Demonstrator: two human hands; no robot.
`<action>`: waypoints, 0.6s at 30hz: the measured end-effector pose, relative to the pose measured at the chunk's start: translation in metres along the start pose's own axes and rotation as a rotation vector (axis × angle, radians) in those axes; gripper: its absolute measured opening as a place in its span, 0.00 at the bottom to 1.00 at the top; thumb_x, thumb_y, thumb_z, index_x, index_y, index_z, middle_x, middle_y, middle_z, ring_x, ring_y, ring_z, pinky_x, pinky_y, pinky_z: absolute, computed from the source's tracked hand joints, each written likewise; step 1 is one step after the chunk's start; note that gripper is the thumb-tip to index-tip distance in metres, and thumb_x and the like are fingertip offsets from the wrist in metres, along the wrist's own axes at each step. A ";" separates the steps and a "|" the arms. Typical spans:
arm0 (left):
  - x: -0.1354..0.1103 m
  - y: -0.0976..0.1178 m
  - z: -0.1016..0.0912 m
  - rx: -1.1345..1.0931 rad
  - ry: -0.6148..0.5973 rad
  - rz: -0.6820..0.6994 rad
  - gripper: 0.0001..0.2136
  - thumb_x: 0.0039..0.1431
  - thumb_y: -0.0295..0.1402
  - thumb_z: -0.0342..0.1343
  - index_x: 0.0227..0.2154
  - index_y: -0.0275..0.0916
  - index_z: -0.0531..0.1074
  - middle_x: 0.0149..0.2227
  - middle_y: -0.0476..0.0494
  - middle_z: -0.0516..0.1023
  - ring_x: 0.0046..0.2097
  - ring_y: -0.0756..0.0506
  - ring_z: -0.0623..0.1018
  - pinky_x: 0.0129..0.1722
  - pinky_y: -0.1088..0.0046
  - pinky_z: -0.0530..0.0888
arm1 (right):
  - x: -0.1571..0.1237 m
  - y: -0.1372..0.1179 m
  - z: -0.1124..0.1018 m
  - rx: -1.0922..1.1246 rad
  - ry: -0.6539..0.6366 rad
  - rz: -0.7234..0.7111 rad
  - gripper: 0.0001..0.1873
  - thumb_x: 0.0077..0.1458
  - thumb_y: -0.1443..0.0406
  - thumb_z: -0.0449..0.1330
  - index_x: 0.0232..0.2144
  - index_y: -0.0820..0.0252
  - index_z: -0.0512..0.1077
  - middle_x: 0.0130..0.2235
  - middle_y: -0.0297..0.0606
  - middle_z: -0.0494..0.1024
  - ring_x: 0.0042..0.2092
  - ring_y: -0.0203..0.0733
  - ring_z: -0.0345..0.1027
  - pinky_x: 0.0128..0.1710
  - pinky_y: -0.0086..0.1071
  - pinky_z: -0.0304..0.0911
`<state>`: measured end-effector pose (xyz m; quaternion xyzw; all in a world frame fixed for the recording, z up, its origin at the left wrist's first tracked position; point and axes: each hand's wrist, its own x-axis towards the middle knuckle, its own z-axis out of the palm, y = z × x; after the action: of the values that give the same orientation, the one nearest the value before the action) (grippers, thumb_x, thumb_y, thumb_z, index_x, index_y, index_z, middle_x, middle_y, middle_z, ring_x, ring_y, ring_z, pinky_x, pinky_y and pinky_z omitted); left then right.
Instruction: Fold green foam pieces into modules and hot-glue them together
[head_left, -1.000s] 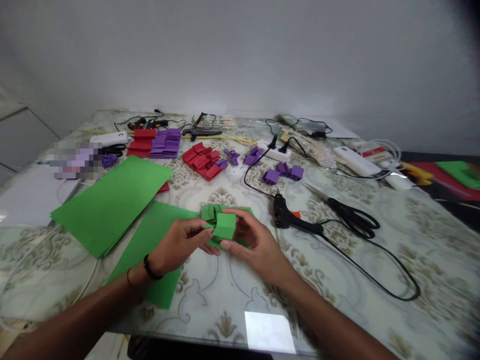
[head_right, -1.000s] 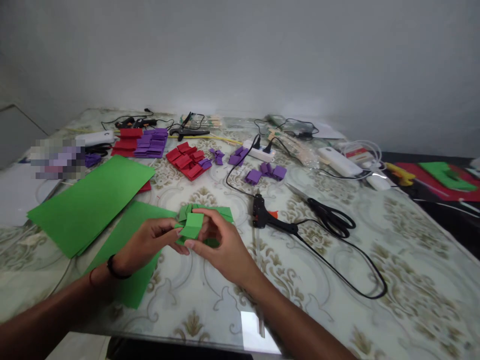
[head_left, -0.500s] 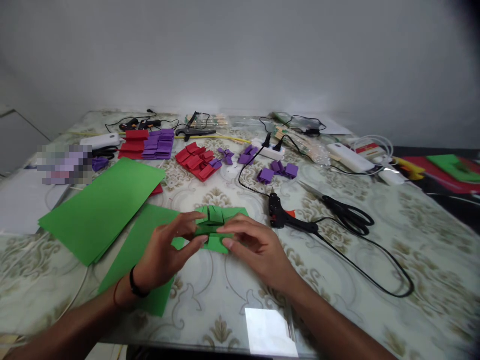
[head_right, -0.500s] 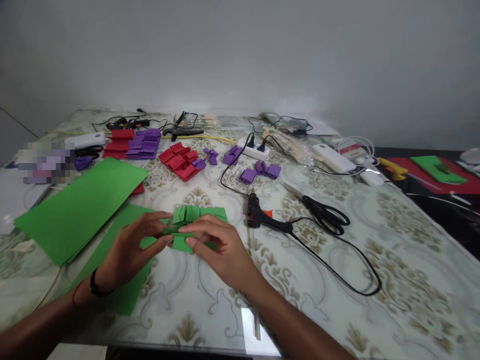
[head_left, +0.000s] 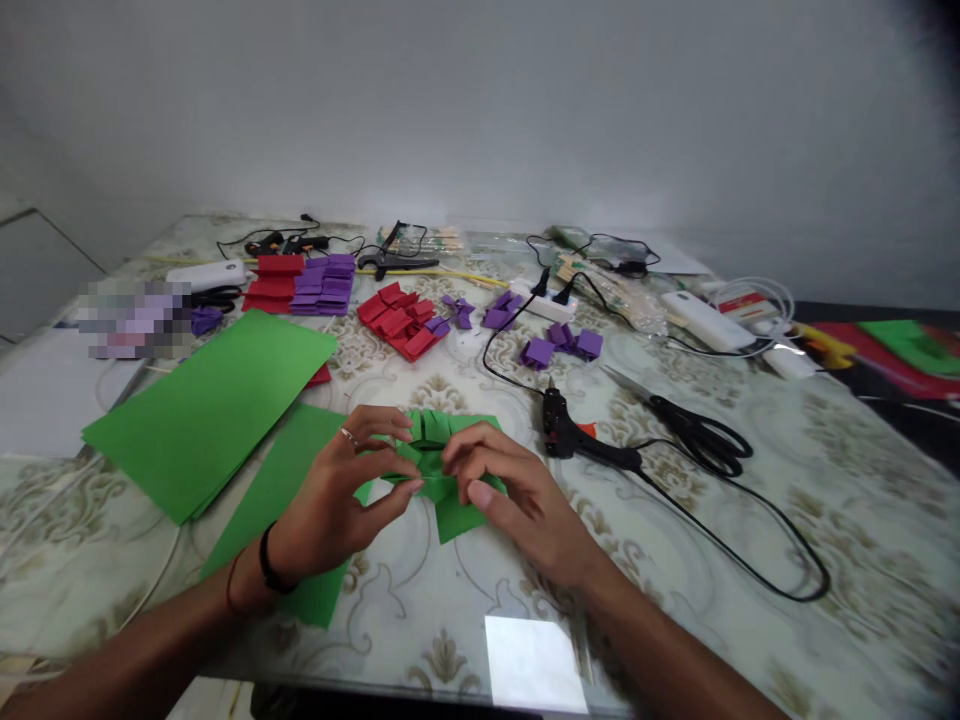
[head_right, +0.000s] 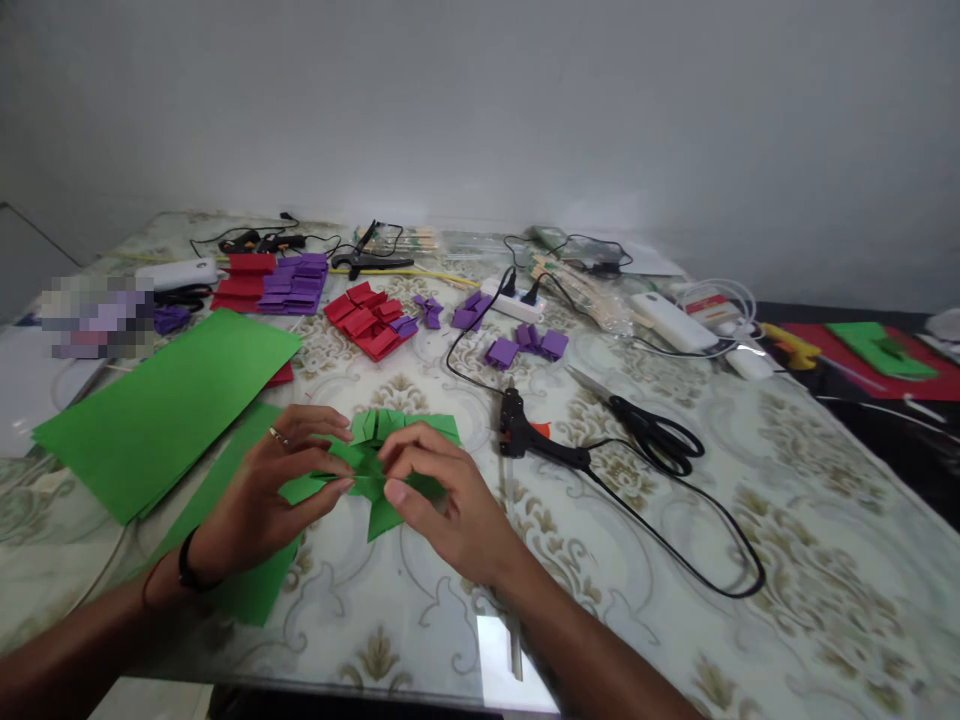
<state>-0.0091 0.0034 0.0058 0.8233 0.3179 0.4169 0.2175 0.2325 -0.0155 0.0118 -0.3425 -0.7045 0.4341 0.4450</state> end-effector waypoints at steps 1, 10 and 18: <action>0.000 0.000 0.000 -0.011 -0.002 -0.003 0.04 0.67 0.25 0.65 0.37 0.40 0.79 0.54 0.38 0.75 0.56 0.40 0.79 0.54 0.61 0.82 | 0.000 0.001 0.001 -0.019 0.017 0.009 0.17 0.70 0.56 0.63 0.29 0.55 0.74 0.43 0.41 0.78 0.46 0.47 0.75 0.51 0.44 0.69; -0.002 -0.001 0.001 -0.038 -0.041 -0.012 0.03 0.68 0.27 0.66 0.39 0.42 0.83 0.57 0.38 0.76 0.60 0.39 0.78 0.55 0.63 0.81 | 0.001 0.006 0.010 -0.119 0.066 0.075 0.04 0.61 0.68 0.69 0.36 0.54 0.78 0.35 0.35 0.82 0.38 0.41 0.76 0.40 0.34 0.70; -0.005 0.005 0.007 -0.039 -0.039 0.034 0.06 0.65 0.23 0.65 0.38 0.42 0.82 0.56 0.38 0.76 0.60 0.39 0.79 0.54 0.62 0.81 | -0.002 0.001 0.016 -0.147 0.037 -0.003 0.07 0.57 0.72 0.65 0.33 0.54 0.76 0.33 0.32 0.79 0.35 0.39 0.74 0.38 0.32 0.69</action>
<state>-0.0035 -0.0036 0.0019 0.8323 0.2912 0.4105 0.2323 0.2183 -0.0214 0.0064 -0.3810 -0.7265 0.3741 0.4325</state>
